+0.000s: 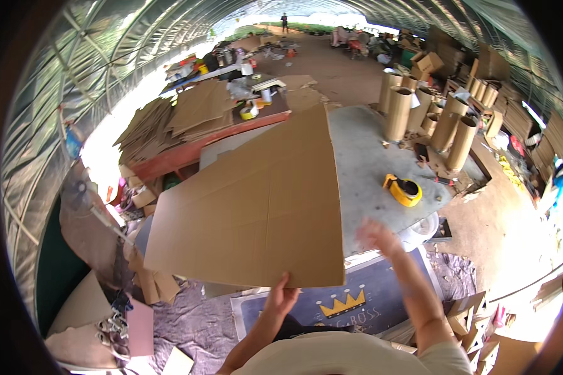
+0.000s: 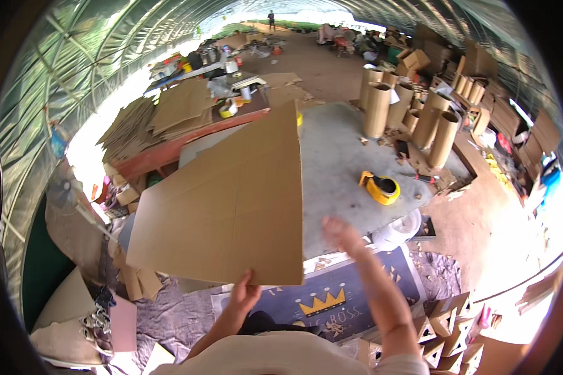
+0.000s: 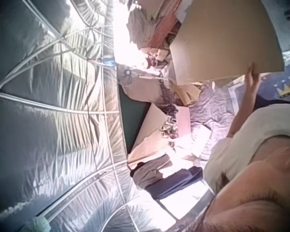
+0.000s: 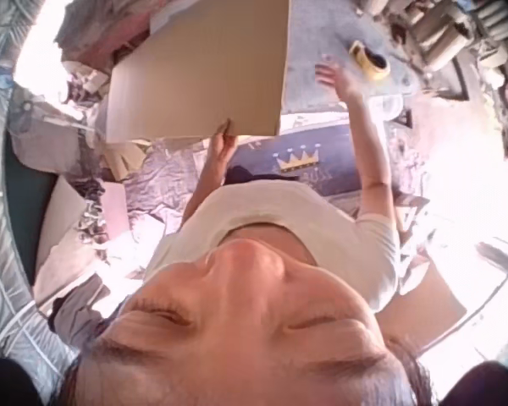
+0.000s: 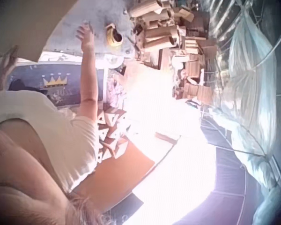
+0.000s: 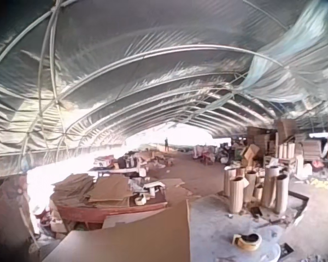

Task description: The person cuts a large cardboard sheet into smaller pieces using a utility knife, then wraps the pieces around cylindrical tubes and secures them with a tape dispenser. The person repeats this process with multiple cardboard pieces and tubes.

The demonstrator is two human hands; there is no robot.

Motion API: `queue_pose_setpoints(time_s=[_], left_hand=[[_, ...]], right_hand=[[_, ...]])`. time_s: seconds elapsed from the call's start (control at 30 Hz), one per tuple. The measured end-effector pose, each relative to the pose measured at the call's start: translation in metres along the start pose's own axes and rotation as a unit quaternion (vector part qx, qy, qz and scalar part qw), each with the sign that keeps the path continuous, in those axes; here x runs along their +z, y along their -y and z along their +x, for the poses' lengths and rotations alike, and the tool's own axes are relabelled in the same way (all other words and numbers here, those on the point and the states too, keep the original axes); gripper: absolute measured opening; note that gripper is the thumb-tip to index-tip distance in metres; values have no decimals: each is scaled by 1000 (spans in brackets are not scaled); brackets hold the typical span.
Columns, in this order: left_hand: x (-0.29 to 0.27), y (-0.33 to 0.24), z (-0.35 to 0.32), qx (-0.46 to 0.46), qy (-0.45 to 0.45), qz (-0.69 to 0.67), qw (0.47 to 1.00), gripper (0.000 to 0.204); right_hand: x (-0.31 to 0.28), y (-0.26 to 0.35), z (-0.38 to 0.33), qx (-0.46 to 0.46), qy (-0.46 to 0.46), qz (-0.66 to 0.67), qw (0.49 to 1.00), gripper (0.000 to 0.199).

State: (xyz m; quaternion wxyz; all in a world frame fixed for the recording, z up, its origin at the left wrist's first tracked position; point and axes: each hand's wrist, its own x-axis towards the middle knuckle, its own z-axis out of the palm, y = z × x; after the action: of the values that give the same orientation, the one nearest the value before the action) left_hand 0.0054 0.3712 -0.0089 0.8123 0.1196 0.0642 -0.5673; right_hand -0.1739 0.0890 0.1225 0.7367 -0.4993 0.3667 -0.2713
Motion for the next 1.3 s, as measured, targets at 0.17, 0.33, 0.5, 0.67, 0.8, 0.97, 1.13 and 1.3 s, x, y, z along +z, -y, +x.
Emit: queue_pose_setpoints(time_s=[0.17,0.33,0.5,0.67,0.8,0.97,1.13,1.3], left_hand=[[-2,125,72,-119,-100,104,982,16],[-61,23,98,22,-142,129,981,30],[-73,-24,108,32,-185,310,932,42],[-52,38,170,-80,-252,399,878,46],[-34,71,209,-88,-293,454,836,49],[-10,118,239,-14,-392,495,775,53],[26,178,267,48,-454,551,698,57],[49,218,278,85,-496,610,612,61]], right_hand=[[-52,-88,-47,131,-43,16,990,55],[-107,-65,8,28,-145,53,988,25],[-207,-61,53,107,-239,-154,953,21],[-278,-76,140,-111,-380,-596,699,45],[-338,-86,192,-104,-270,-563,774,42],[-342,-52,192,-11,-43,-619,784,43],[-401,-61,206,-167,119,-728,655,32],[-465,-69,221,-138,69,-712,685,26]])
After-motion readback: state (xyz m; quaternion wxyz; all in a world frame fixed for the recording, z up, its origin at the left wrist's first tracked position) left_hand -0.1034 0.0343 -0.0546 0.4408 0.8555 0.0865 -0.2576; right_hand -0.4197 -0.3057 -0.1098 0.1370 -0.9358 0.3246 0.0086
